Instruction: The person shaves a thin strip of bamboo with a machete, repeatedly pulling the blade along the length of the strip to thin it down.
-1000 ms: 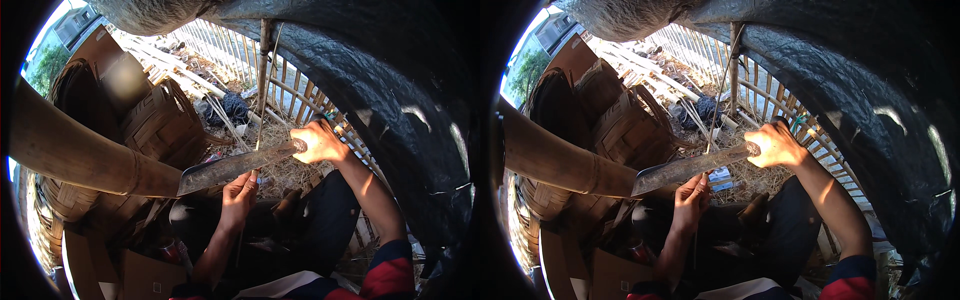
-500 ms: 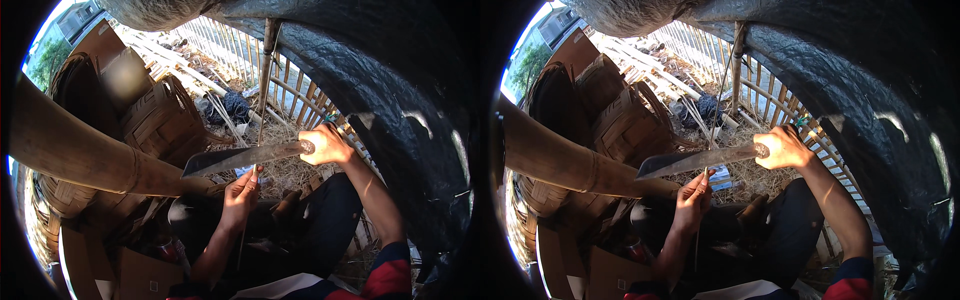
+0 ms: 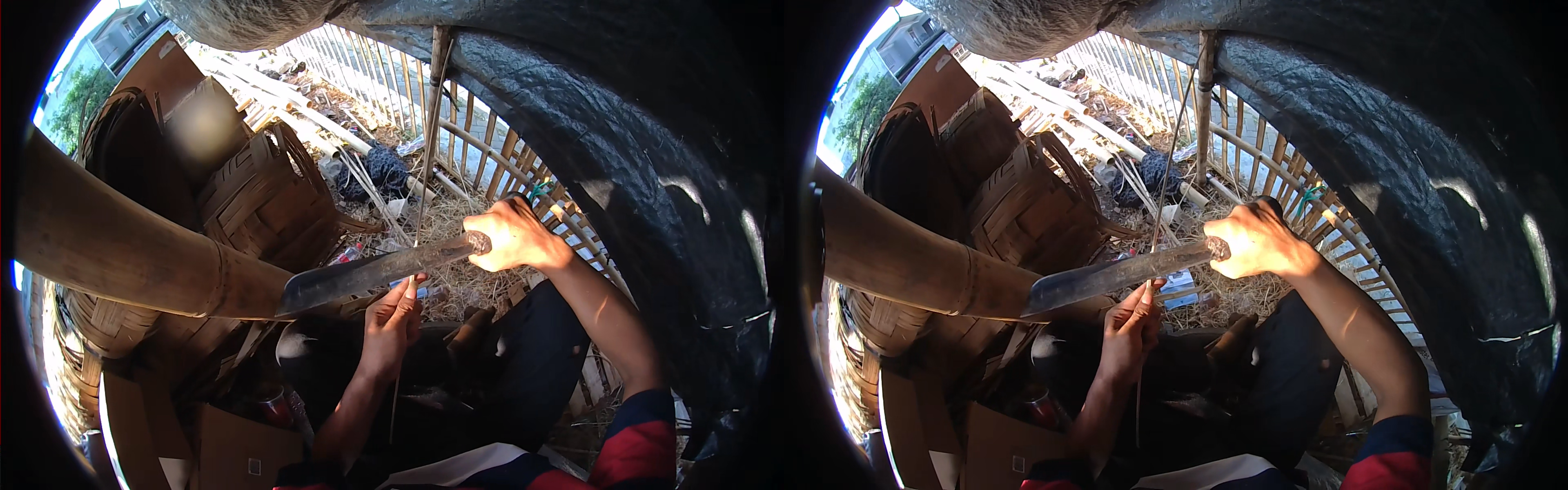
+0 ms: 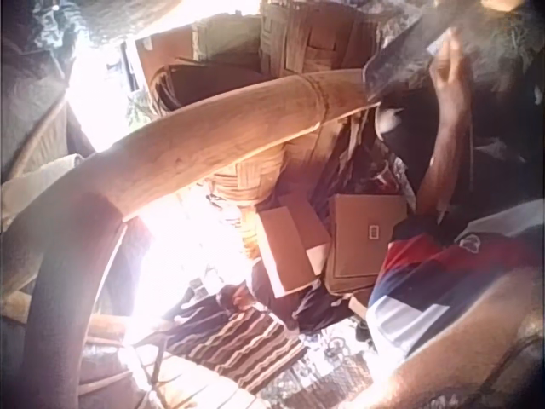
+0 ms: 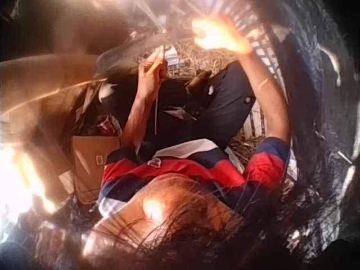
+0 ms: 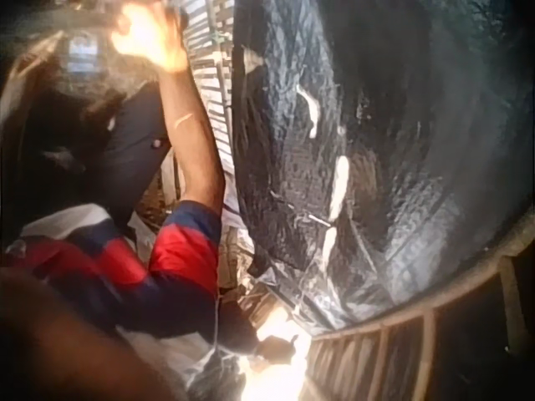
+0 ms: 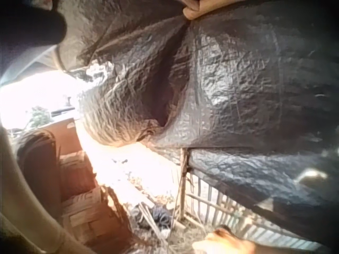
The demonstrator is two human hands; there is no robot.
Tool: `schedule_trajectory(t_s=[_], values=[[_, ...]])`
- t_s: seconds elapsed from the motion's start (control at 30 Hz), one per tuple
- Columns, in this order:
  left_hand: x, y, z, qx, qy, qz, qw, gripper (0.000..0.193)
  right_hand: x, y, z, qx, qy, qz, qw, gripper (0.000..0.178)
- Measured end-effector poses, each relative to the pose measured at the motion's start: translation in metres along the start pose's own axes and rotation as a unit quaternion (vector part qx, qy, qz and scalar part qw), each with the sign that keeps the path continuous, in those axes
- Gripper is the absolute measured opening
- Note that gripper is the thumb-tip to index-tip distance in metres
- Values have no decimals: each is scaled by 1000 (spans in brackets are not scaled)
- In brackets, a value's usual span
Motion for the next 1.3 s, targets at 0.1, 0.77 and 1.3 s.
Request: schedule_trajectory(t_s=[0.1,0.77,1.3], values=[[5,1,5,24,4,-9,1000,30,-20,-6,-1,54,24,51,997,23],[12,-4,5,24,98,-18,995,33,-28,-11,-2,73,-7,19,997,23],[28,-1,6,46,30,-75,996,27,-36,-26,0,112,-23,27,993,20]])
Point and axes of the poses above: each hand's wrist, its own y-axis towards the middle knuckle, its own z-axis out of the palm, x = y × z, the point moved 8 cm from there along y, towards the middle knuckle, and after that the axes turned 5 degrees about -x, right-handed, at the moved point
